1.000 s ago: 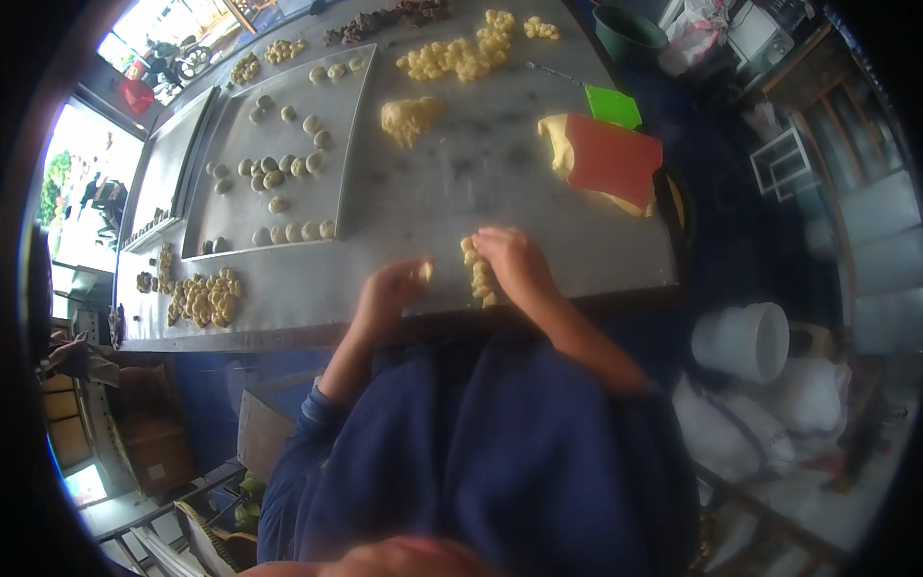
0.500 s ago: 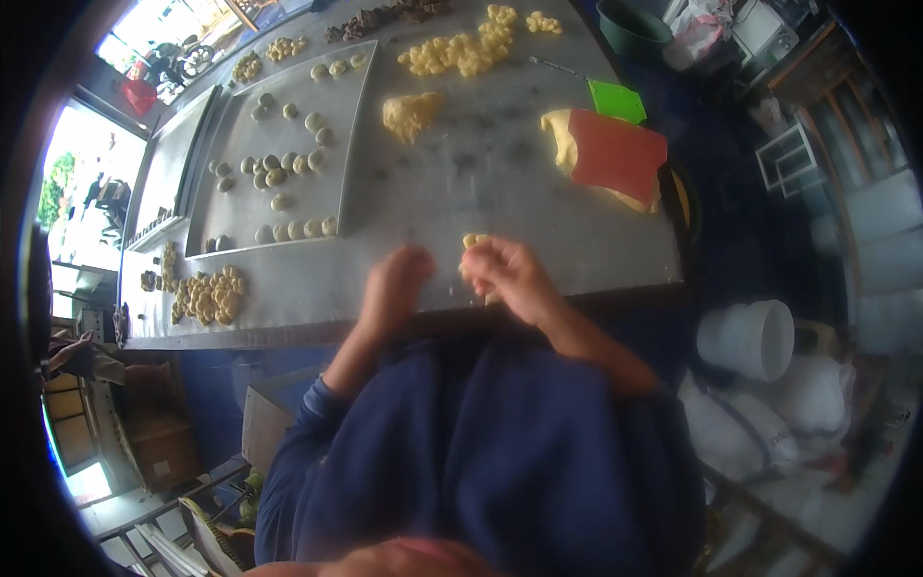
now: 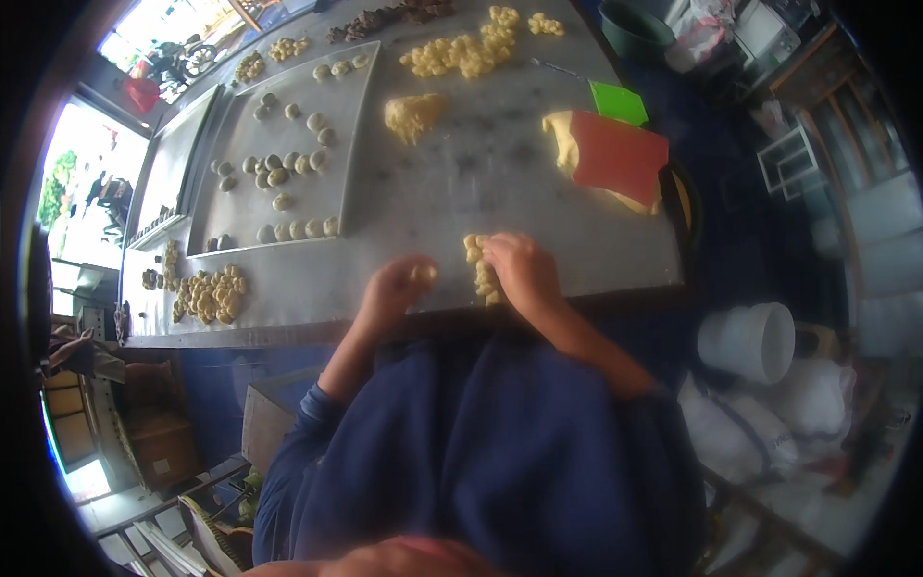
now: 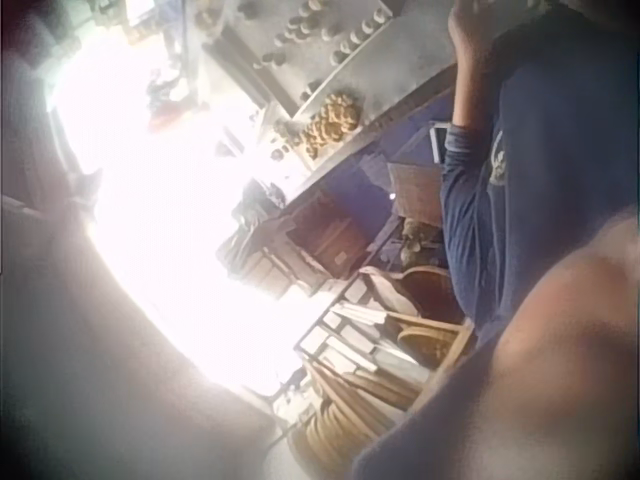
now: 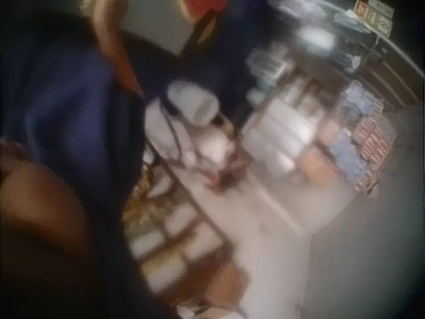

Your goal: The person rolls and braids small pieces of dough on a metal table, then picks up larger portions of dough to divide and shape them.

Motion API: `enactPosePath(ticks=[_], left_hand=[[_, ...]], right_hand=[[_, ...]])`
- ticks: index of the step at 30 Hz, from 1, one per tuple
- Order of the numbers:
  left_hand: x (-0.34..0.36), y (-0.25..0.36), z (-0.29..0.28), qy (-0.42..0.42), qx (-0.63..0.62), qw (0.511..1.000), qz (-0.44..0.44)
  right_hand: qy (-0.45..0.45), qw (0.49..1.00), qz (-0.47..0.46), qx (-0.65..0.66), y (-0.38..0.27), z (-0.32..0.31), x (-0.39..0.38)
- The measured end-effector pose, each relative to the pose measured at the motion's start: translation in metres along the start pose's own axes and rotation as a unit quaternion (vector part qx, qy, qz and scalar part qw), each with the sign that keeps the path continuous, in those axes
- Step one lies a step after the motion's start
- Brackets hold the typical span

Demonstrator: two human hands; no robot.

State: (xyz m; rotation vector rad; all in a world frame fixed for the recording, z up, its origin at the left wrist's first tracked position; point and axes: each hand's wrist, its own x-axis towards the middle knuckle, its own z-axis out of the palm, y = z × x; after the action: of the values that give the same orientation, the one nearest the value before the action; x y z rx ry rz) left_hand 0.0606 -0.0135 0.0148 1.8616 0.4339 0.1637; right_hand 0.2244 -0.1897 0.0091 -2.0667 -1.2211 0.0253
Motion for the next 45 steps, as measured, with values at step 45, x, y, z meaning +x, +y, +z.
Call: enactPosePath(ticks=[45], left_hand=[[-0.001,0.049,0.023,-0.061,-0.024,0.998,0.015]], right_hand=[[0.010,0.988,-0.115,0.100,-0.036,-0.007,-0.018]])
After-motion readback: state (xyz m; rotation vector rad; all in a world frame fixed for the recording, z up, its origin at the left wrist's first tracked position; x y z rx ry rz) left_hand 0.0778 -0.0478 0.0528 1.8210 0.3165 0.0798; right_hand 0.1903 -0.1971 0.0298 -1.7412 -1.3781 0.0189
